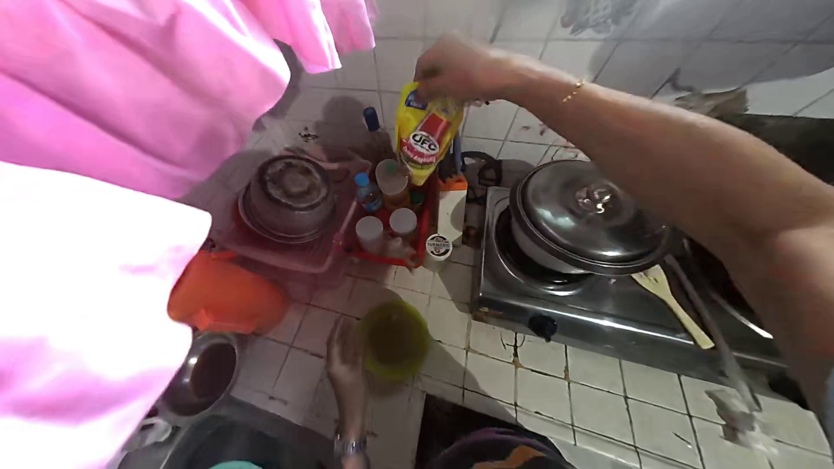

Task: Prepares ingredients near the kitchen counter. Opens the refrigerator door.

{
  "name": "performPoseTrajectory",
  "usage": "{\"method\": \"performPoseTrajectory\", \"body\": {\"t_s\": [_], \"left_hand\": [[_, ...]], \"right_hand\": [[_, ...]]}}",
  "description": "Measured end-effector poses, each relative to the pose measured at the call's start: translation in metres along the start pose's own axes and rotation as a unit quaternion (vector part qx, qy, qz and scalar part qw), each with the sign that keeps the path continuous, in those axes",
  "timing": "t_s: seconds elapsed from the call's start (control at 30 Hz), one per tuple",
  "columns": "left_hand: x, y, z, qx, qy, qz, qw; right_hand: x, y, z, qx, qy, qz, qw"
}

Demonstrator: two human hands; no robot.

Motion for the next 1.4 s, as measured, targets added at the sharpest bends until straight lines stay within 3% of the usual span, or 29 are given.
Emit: {"method": "performPoseTrajectory", "body": {"t_s": [0.1,0.2,0.33,0.43,0.5,0.57,0.63,0.7,0.77,0.87,0.93,1.13,1.23,1.4], "left_hand": [[-0.03,0.018,-0.053,-0.093,0.014,0.049,0.994],[-0.063,0.011,-0.092,-0.15,0.08,0.044,0.984],[-0.096,-0.016,-0.092,-0.126,0.16,0.035,0.978],[-0.108,-0.035,-0.069,-0.101,0.019,0.056,0.993],[-0.113,-0.049,-0.06,-0.055,-0.083,0.095,0.99],[-0.11,-0.062,-0.059,0.048,-0.139,0.144,0.979],[-0.104,-0.069,-0.059,0.16,-0.183,0.167,0.955],[-0.104,-0.076,-0.046,0.22,-0.257,0.157,0.928],[-0.102,-0.083,-0.033,0.304,-0.308,0.156,0.888],[-0.104,-0.09,-0.014,0.398,-0.348,0.146,0.836],[-0.105,-0.094,-0.005,0.406,-0.35,0.155,0.83],[-0.094,-0.089,0.007,0.388,-0.279,0.172,0.861],[-0.089,-0.084,0.017,0.395,-0.325,0.173,0.842],[-0.087,-0.073,0.019,0.417,-0.369,0.155,0.816]], "right_hand": [[-0.014,-0.037,0.041,-0.042,0.051,0.044,0.997],[-0.046,-0.075,0.073,-0.11,0.166,0.08,0.977],[-0.101,-0.134,0.094,-0.207,0.352,0.105,0.907],[-0.137,-0.169,0.096,-0.222,0.442,0.095,0.864],[-0.157,-0.191,0.095,-0.187,0.463,0.062,0.864],[-0.178,-0.212,0.086,-0.112,0.402,0.009,0.909],[-0.207,-0.236,0.069,-0.088,0.334,-0.08,0.935],[-0.246,-0.259,0.054,-0.15,0.349,-0.102,0.919],[-0.285,-0.276,0.051,-0.239,0.403,-0.044,0.882],[-0.326,-0.288,0.056,-0.292,0.429,0.018,0.854],[-0.337,-0.289,0.057,-0.316,0.426,0.033,0.847],[-0.347,-0.29,0.072,-0.325,0.443,0.018,0.835],[-0.351,-0.289,0.078,-0.316,0.444,-0.006,0.839],[-0.351,-0.287,0.088,-0.346,0.428,0.032,0.834]]}}
Point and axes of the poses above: each hand's wrist, its own y-axis towards the middle knuckle, its own x-axis out of the back of the hand, z = x × y, the point moved 1 cm from there along y, towards the middle knuckle, and after that the axes turned 5 degrees about x, right-handed, at the moved point
